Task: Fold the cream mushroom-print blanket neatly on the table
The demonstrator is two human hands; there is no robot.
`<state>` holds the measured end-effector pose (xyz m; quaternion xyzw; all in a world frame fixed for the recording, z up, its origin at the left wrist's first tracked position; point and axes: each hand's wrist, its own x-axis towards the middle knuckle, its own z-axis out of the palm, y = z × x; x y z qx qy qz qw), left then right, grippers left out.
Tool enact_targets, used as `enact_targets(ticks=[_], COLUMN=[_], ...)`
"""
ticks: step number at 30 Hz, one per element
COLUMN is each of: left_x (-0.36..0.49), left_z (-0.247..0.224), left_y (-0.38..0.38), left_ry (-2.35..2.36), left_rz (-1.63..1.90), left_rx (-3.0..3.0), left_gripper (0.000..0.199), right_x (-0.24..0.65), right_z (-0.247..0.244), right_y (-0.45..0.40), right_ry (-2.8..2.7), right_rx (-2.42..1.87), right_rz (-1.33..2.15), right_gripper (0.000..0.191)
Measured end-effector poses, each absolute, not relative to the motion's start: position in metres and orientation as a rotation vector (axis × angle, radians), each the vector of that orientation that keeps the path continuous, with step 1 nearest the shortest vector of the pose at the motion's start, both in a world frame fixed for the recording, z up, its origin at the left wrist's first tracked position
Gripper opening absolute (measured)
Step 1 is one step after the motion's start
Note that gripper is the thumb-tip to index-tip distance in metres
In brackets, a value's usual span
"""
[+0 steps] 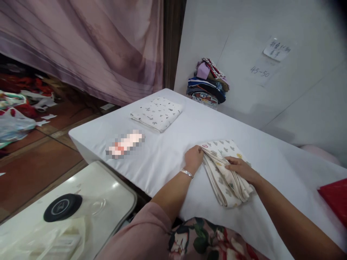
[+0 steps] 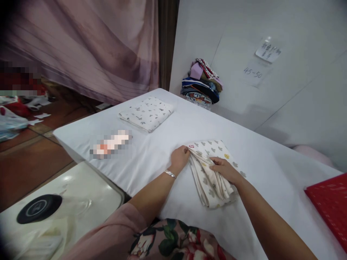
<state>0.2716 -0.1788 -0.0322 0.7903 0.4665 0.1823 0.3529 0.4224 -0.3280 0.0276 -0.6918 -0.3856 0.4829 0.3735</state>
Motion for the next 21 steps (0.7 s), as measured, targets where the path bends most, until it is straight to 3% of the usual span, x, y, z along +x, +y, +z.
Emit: enact_targets(ticks=[21], left_x=[0.269], left_z=[-0.036], left_y=[-0.177], left_ry=[1.264], left_rz=[0.583], left_rx=[1.954], left_gripper=[0.02], right_x=[0.411], right_z=[0.021], right_y=[-0.327], right_ry=[-0.973], right_rx=[-1.825], right_rz=[1.175], right_gripper=[0.043])
